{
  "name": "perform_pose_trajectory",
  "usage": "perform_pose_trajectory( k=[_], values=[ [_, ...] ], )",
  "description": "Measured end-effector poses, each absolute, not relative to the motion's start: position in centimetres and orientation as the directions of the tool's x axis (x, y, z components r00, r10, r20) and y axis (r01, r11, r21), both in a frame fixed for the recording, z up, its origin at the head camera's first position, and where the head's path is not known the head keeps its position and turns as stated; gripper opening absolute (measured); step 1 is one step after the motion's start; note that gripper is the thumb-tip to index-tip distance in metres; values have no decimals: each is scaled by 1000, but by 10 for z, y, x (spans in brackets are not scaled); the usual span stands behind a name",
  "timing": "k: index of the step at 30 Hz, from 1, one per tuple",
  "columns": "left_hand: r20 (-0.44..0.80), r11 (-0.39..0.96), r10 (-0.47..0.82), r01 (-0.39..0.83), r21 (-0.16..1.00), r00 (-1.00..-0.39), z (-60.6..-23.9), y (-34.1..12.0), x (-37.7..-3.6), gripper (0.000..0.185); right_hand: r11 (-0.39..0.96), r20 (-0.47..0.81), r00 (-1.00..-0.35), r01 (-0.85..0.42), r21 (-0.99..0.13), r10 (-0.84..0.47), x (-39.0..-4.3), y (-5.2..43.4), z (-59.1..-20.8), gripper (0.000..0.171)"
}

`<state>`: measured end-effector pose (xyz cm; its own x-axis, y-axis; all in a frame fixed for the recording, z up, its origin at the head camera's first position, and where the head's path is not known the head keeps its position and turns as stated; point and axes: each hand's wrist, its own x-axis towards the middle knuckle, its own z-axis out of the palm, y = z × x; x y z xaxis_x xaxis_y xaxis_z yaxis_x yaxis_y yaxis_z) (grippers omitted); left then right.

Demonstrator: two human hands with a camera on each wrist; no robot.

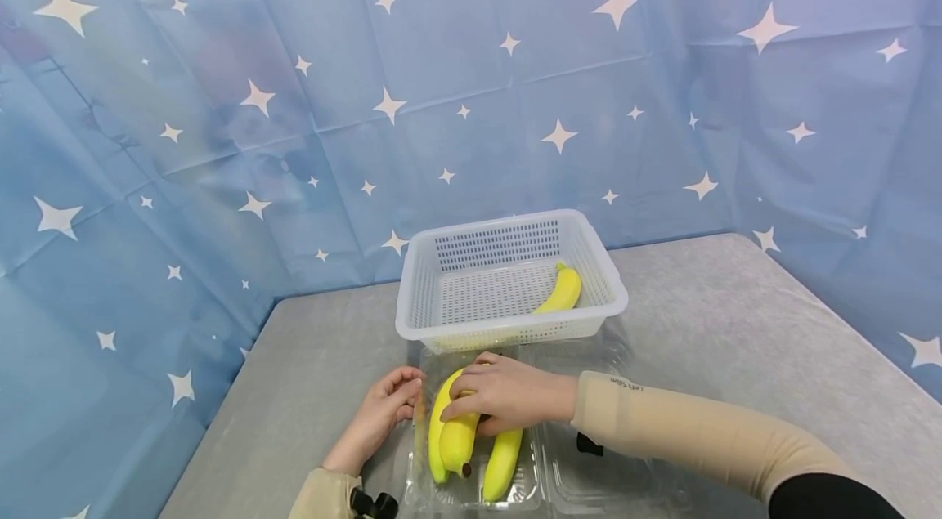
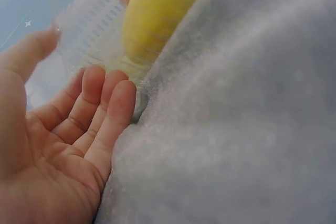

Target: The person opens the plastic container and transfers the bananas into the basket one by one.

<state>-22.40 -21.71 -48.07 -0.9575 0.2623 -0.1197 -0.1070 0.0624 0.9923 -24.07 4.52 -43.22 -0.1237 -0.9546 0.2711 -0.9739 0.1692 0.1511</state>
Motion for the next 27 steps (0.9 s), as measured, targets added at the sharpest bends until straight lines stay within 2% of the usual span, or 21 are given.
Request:
perform_pose_trajectory(
  k=[27],
  values=[
    [-116, 59, 260, -104, 993, -959, -481, -218, -224, 37, 149, 339, -100, -982, 120, -936, -243, 51, -416, 52]
  ],
)
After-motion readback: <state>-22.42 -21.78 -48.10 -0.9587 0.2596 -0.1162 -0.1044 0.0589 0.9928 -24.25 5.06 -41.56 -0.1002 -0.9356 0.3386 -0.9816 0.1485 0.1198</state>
